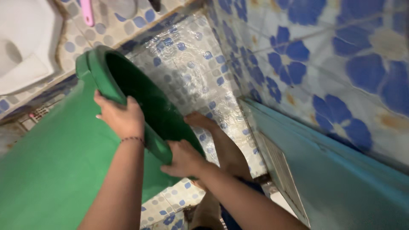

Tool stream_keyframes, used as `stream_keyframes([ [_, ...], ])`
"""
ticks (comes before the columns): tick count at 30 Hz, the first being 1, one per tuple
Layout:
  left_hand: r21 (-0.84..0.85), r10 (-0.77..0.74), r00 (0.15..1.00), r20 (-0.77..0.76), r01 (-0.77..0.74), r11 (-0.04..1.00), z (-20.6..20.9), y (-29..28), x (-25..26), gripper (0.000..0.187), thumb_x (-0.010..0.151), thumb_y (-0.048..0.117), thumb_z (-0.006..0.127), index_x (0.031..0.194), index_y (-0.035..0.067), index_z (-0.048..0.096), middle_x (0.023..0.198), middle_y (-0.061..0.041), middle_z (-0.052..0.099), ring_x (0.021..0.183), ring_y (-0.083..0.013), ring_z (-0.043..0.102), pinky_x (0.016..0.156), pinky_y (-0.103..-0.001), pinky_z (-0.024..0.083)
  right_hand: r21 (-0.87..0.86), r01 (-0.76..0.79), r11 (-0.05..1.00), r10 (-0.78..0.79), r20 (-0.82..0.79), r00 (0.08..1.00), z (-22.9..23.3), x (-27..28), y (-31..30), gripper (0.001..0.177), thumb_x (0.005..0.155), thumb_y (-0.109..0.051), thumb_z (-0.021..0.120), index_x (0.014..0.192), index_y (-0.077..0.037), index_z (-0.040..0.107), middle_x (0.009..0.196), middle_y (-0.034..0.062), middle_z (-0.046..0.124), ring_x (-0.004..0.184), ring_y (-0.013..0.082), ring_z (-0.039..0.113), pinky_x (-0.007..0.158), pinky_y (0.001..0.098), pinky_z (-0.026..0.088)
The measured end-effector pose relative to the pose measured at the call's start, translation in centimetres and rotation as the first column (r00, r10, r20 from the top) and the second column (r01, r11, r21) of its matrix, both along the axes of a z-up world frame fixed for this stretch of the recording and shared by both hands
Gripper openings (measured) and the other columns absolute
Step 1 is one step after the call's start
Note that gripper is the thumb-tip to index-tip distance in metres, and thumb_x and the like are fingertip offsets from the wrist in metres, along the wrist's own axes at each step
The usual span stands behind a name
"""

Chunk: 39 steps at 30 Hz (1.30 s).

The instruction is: The person picks up a green bucket, pours out some water, and places it back on the floor. They then use a pink scoop to fill the bucket with water from a wall tap and add liquid from a blue bottle. Finally, they pick up a blue sponge and a green brush.

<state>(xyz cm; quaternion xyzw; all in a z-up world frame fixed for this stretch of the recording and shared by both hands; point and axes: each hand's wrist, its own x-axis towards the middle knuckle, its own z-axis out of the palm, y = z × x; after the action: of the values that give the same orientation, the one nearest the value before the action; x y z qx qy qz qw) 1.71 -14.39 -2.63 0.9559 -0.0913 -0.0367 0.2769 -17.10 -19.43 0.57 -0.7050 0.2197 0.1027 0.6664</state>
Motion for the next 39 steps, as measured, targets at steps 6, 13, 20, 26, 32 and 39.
stream_keyframes([
  [6,-0.034,0.006,1.0,-0.009,-0.006,0.999,-2.0,-3.1,-0.4,0.086,0.082,0.007,0.077,0.152,-0.003,0.029,0.13,-0.021,0.067,0.128,-0.0399,0.058,0.119,-0.066,-0.002,-0.074,-0.024,0.997,0.026,0.027,0.999,-0.3,-0.8,-3.4,0.044,0.068,-0.021,0.08,0.107,-0.004,0.071,0.1,0.0169,0.076,0.097,0.0333,0.074,0.088,0.0416,0.058],
  [13,0.005,0.06,0.997,-0.038,-0.06,0.998,-3.3,-4.4,2.5,0.082,0.081,0.006,0.075,0.151,0.001,0.033,0.129,-0.018,0.069,0.126,-0.0395,0.061,0.119,-0.066,-0.004,-0.057,-0.095,0.994,0.093,-0.025,0.995,-0.4,1.0,-5.0,0.044,0.069,-0.024,0.078,0.108,-0.005,0.071,0.101,0.0168,0.076,0.098,0.0323,0.074,0.088,0.0414,0.057],
  [20,-0.005,0.051,0.999,0.006,-0.051,0.999,-3.3,-5.5,2.3,0.084,0.077,0.006,0.077,0.149,0.0,0.033,0.122,-0.017,0.07,0.121,-0.0395,0.063,0.117,-0.067,-0.003,0.002,-0.034,0.999,0.034,-0.032,0.999,-1.4,0.7,-5.0,0.045,0.069,-0.026,0.078,0.108,-0.005,0.071,0.099,0.0163,0.077,0.094,0.0304,0.076,0.085,0.0395,0.059],
  [26,0.02,0.125,0.987,-0.1,-0.123,0.992,-2.4,-8.8,1.1,0.086,0.077,0.004,0.072,0.15,-0.002,0.028,0.105,-0.012,0.074,0.113,-0.0332,0.068,0.122,-0.063,-0.004,-0.252,-0.168,0.953,0.182,0.033,0.983,-2.9,0.2,-7.5,0.044,0.067,-0.036,0.083,0.101,-0.009,0.075,0.088,0.0152,0.078,0.088,0.0347,0.073,0.093,0.0457,0.054],
  [32,0.039,0.146,0.987,-0.074,-0.143,0.989,-1.9,-9.7,1.0,0.086,0.077,0.003,0.073,0.149,-0.002,0.028,0.107,-0.013,0.074,0.111,-0.0339,0.068,0.121,-0.063,-0.003,-0.326,-0.168,0.93,0.16,-0.049,0.986,-1.5,0.2,-9.1,0.045,0.062,-0.04,0.084,0.098,-0.013,0.076,0.092,0.0155,0.075,0.096,0.0376,0.069,0.086,0.0495,0.053],
  [39,0.048,0.151,0.985,-0.078,-0.148,0.988,-1.9,-10.5,0.9,0.086,0.077,0.002,0.073,0.149,-0.003,0.028,0.105,-0.013,0.074,0.111,-0.0332,0.068,0.121,-0.062,-0.003,-0.233,-0.305,0.923,0.224,-0.316,0.922,1.1,1.0,-10.6,0.046,0.066,-0.041,0.078,0.106,-0.018,0.074,0.108,0.0129,0.074,0.111,0.0349,0.066,0.095,0.0493,0.055],
])
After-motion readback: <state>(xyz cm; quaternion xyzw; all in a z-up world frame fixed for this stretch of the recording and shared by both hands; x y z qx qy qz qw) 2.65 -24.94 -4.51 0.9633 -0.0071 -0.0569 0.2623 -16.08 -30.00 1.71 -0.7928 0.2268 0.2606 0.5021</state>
